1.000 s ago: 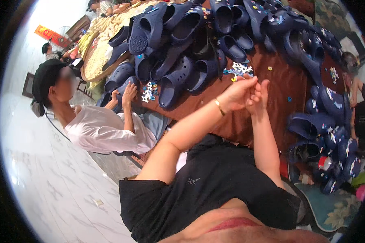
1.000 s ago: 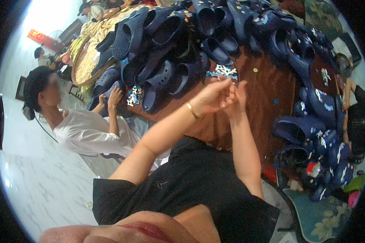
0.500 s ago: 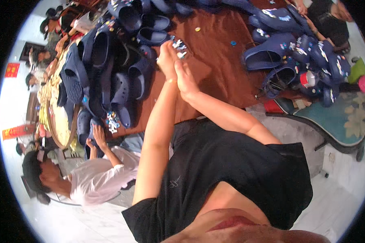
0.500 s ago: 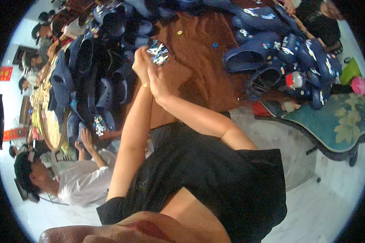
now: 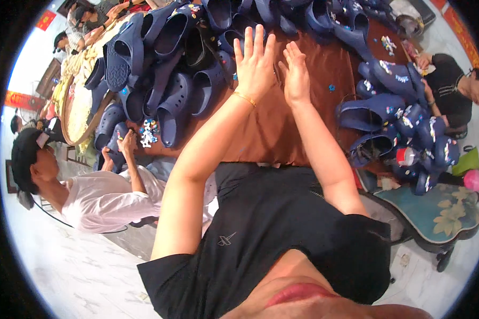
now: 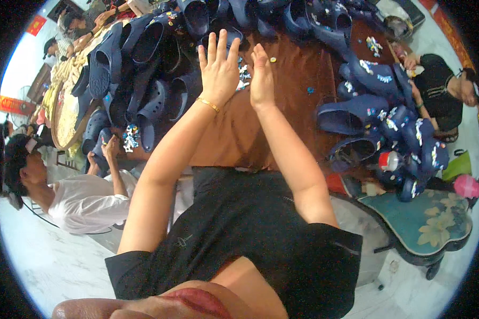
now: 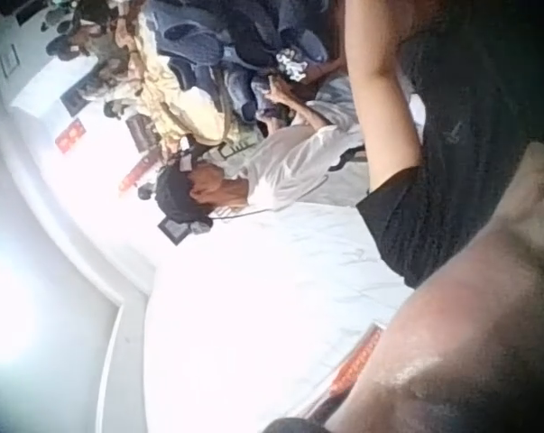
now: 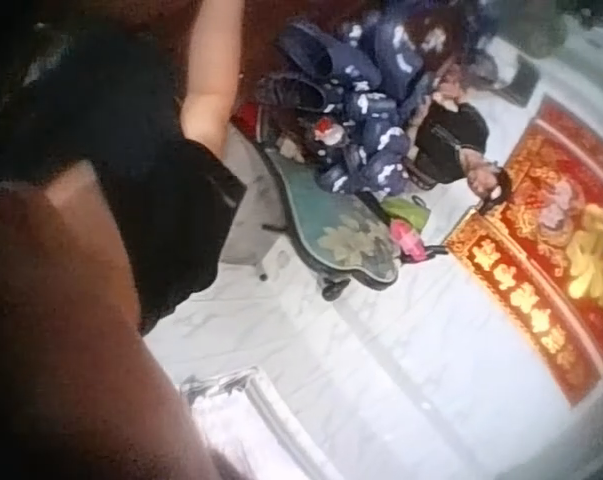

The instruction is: The person is manually inserting decorative plastic charms into the ventilation holes of blue clog-style shoes.

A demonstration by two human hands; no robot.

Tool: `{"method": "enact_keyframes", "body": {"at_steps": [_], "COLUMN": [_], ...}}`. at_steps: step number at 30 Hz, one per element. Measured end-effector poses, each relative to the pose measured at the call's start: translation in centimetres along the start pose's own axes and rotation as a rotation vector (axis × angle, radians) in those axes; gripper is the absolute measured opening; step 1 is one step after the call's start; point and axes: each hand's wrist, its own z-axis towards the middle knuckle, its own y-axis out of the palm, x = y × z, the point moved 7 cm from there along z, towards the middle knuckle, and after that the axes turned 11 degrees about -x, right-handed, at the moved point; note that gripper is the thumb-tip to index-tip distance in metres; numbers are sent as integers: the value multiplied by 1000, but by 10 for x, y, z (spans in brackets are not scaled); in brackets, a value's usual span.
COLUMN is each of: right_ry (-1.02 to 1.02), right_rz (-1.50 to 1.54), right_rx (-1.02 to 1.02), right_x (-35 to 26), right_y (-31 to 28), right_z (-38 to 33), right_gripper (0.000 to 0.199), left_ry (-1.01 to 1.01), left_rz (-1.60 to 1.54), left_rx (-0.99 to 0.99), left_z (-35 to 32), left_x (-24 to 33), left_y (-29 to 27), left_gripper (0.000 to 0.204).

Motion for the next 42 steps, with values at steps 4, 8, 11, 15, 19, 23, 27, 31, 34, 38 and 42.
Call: {"method": "enact_keyframes", "body": {"at_steps": [4,8,11,15,19,23,27,31,34,38,42], "right_ry": [-211,-283,-214,-164,2,-154,-574,-708,-745,-744,-794], "right_rz": [-398,-417,-650,-1005,-787,-704,-887,-1043,-999,-807,-737], "right_rx": [-106,-122,-214,-302,-130,-121,-233,-716,-696,-907,-1092], "right_x": [-6,6,7,4,13,-5,-49,-44,-48,-70,-103], "right_y": [23,38,59,68,25,17,94,171,192,235,265], "right_z": [5,22,29,33,93,93,44,4,-16,-57,-112], "right_gripper": [59,62,65,76,69,53,46,55,52,51,54], "left_ry": [23,18,-37,140,293,338,166,176,383,365,353], "left_rz": [169,242,466,479,218,287,532,644,673,682,719], "left_rx": [-61,-46,-199,-353,-423,-158,-393,-551,-167,-193,-242], "left_z": [-3,2,2,-3,-8,1,20,47,45,42,52], "left_x": [13,0,-15,-3,8,-12,-49,-40,-44,-65,-72], "left_y": [-2,11,26,12,-13,-28,4,30,15,6,15], "left_gripper": [45,44,50,64,55,39,51,46,24,22,21]}}
